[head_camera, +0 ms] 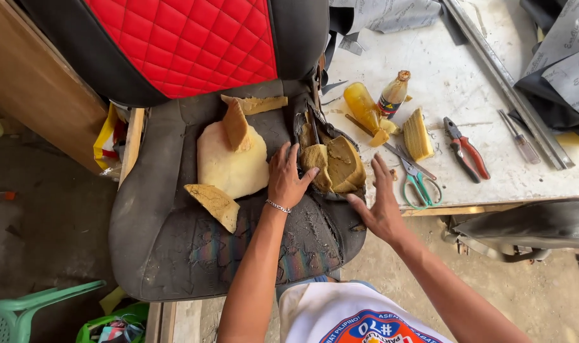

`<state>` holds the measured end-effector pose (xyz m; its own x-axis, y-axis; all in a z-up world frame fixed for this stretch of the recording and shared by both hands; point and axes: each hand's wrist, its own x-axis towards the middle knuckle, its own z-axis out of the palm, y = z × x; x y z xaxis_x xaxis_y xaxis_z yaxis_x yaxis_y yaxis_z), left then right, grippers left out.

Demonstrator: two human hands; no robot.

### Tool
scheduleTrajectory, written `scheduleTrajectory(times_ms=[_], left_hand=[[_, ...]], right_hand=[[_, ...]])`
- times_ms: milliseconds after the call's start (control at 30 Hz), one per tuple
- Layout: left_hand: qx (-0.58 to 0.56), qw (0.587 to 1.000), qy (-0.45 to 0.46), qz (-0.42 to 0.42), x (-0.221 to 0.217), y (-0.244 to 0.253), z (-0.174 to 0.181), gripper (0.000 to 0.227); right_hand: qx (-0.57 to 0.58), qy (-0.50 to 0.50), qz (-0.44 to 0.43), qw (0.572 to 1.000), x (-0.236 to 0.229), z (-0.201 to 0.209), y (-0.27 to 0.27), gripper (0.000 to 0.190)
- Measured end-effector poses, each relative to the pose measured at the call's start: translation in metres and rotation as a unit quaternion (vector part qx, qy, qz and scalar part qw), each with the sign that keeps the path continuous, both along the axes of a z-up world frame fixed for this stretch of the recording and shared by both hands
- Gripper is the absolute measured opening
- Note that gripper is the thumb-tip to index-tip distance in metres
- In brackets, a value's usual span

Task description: Restoring a seat cushion by applying adhesive and attaching foam pieces to the frame

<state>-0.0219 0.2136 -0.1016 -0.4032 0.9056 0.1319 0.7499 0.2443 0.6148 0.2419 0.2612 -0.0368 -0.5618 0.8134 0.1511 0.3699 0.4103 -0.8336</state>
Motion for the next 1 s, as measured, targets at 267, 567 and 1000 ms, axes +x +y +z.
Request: scheduleTrajectory(times_ms=[267,567,1000], left_hand=[[-0.003,1.0,-0.003,-0.002,0.001,0.0,-0.001,0.085],[0.006,1.0,-0.004,0.002,-0.001,0.0,-0.003,0.082],[-0.006,1.0,-0.012,0.006,0.0,0.001,0.0,0.079]], right_hand=[[-0.048,-0.063,0.003,0.997,0.004,-0.025,0.005,0.108],[-0.068,-0.069,0.013,0.995,0.002,-0.018,0.005,0.11],[-0.051,-0.063,0.022,0.996,-0.001,-0.016,0.004,0.11]])
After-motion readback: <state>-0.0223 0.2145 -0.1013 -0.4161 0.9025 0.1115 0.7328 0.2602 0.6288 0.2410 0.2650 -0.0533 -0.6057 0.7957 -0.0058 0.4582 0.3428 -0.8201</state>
